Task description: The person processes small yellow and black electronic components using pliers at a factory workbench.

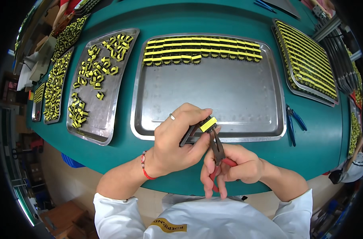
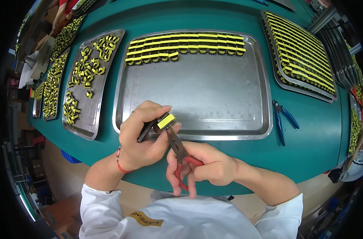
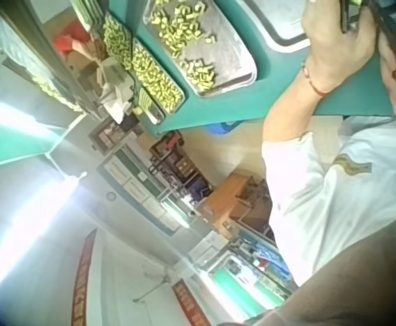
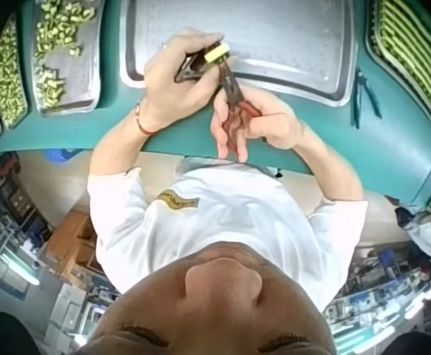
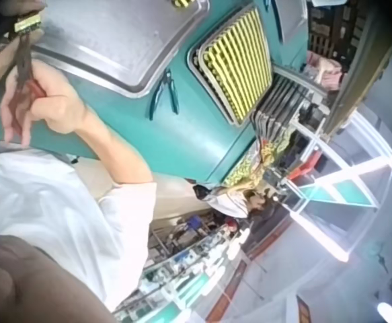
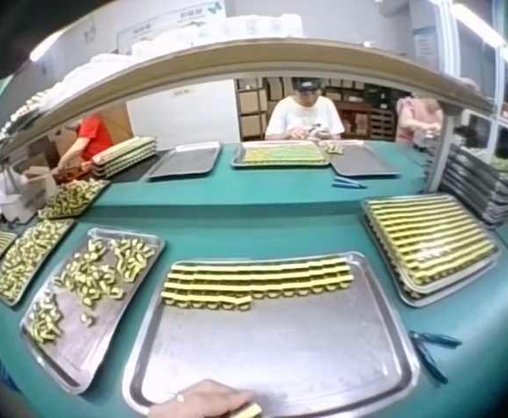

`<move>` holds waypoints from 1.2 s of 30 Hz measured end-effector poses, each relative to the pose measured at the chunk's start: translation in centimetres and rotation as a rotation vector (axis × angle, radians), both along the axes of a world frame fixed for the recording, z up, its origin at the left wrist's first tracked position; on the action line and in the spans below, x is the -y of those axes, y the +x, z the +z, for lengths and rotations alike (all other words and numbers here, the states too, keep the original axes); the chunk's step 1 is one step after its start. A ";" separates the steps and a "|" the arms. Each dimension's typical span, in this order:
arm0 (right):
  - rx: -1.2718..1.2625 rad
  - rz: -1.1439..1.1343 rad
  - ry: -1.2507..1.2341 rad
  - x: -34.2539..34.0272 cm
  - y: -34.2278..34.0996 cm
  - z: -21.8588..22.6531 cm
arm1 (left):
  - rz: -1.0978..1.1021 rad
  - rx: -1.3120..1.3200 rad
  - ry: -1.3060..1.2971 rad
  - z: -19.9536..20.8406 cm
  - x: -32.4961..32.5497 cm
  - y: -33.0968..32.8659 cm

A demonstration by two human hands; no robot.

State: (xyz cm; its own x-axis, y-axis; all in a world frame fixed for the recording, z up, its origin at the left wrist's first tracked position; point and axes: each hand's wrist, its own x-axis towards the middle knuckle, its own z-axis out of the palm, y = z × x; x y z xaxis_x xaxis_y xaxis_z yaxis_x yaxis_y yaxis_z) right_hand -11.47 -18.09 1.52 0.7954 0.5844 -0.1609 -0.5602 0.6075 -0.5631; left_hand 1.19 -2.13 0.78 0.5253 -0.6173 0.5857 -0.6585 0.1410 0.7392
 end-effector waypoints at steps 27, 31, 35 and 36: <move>1.033 -1.132 -1.327 -1.0 2.0 -2.3 | -0.171 -0.908 0.116 0.8 0.5 -2.6; 0.892 -1.095 -1.208 -0.7 1.1 -1.7 | -0.413 -1.413 -0.194 0.0 0.3 -0.4; 0.825 -0.981 -1.197 -1.4 0.8 -0.3 | -0.469 -1.467 -0.369 -0.2 1.0 -0.6; 0.836 -1.010 -1.213 -1.8 1.0 -0.9 | -0.581 -1.439 -0.384 -0.8 0.9 -0.8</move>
